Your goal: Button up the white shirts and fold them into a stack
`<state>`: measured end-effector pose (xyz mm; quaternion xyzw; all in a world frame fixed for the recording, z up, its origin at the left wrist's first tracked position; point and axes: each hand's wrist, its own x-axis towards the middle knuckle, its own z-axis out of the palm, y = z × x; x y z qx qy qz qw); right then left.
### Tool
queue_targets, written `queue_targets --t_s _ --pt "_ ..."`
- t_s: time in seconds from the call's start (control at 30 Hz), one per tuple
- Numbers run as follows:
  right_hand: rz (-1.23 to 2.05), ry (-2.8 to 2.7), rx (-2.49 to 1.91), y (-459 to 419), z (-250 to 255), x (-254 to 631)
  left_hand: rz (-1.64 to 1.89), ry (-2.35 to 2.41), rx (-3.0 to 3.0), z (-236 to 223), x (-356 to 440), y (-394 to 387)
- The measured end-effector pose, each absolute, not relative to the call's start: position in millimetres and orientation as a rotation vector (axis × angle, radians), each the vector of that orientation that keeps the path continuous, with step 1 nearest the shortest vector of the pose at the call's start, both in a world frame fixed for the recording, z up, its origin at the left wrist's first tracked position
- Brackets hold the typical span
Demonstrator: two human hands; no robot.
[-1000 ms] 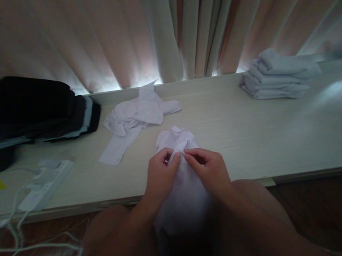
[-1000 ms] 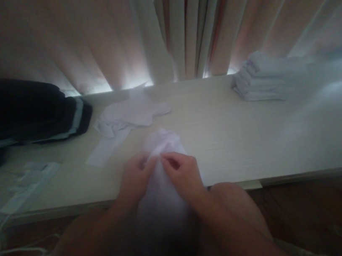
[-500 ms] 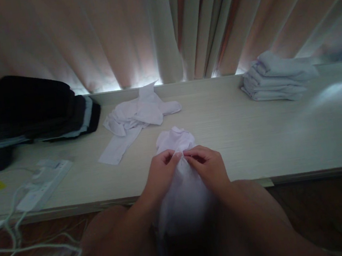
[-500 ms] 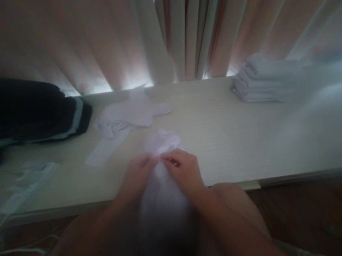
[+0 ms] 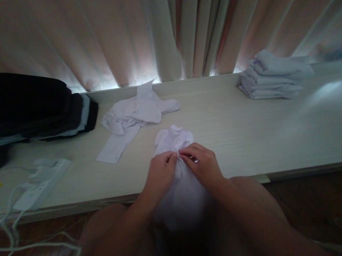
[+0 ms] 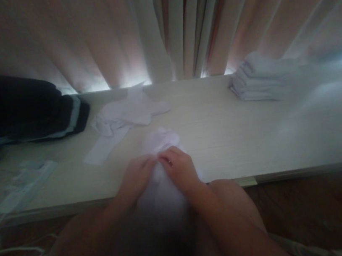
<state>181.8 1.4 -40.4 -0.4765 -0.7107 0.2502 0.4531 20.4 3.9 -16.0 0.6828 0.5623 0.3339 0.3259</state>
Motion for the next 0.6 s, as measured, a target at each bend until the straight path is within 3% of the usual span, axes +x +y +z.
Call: queue_targets --t_s 0.33,0.6 --pt "0.419 -1.868 -1.116 2 -49 179 0.594 1.4 1.769 -9 10 9" --pt "0.461 -1.82 -1.119 -1 -43 175 0.606 1.418 2.011 -19 9 10"
